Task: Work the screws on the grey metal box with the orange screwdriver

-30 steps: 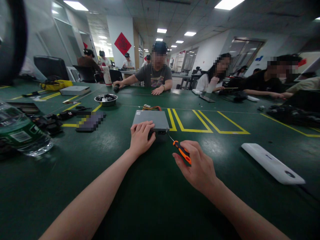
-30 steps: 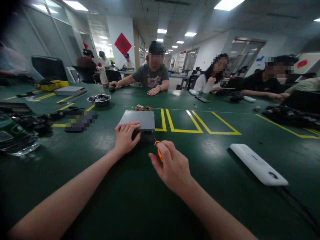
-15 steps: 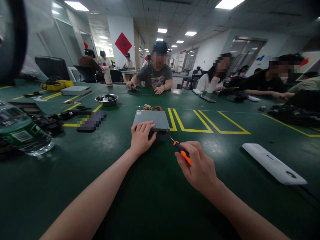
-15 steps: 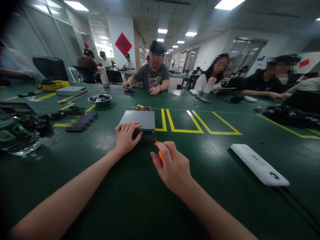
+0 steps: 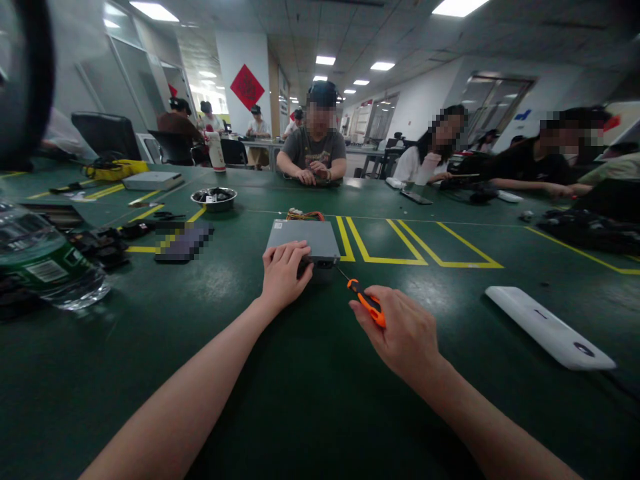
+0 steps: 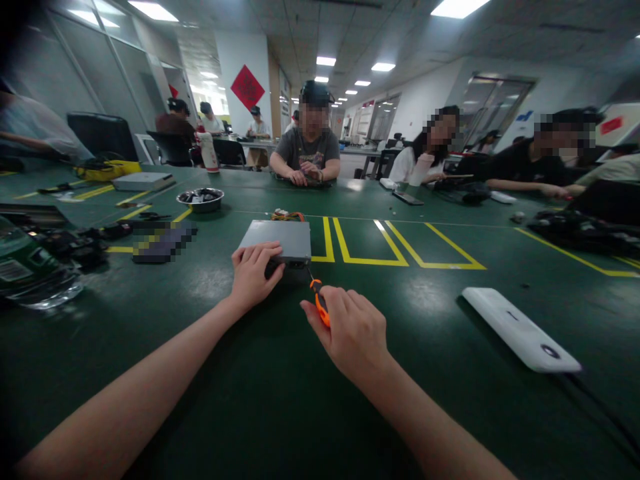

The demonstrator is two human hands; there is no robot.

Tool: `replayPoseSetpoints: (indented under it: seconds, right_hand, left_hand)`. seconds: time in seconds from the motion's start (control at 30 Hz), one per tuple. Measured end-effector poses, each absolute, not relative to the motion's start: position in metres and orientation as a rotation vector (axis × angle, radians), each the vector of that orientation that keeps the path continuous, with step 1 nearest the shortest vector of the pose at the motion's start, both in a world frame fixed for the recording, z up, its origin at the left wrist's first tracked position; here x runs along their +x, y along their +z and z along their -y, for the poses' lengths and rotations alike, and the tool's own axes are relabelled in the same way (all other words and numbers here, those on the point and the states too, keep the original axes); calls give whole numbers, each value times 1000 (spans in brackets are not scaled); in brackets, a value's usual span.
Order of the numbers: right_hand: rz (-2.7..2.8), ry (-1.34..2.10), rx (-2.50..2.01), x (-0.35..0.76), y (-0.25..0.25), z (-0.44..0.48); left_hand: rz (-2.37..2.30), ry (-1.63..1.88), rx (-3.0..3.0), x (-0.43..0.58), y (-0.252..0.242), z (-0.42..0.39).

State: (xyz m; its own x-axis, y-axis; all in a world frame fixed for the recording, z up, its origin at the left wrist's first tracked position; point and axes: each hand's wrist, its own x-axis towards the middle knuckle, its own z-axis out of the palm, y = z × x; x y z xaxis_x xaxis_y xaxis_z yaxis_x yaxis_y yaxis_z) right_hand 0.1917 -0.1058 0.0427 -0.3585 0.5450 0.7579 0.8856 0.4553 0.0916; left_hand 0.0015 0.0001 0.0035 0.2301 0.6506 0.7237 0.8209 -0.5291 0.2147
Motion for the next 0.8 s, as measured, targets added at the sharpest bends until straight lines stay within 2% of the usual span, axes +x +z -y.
replayPoseSetpoints:
  seconds: [0.4, 0.8]
  right_hand:
    - [2029, -685, -1245, 192, 45, 106]
    - [2185, -707, -1094, 188, 38, 107]
  left_hand:
    - [1394, -1187, -2281, 2, 2, -1]
    - [1398, -1171, -2286, 1, 4, 0]
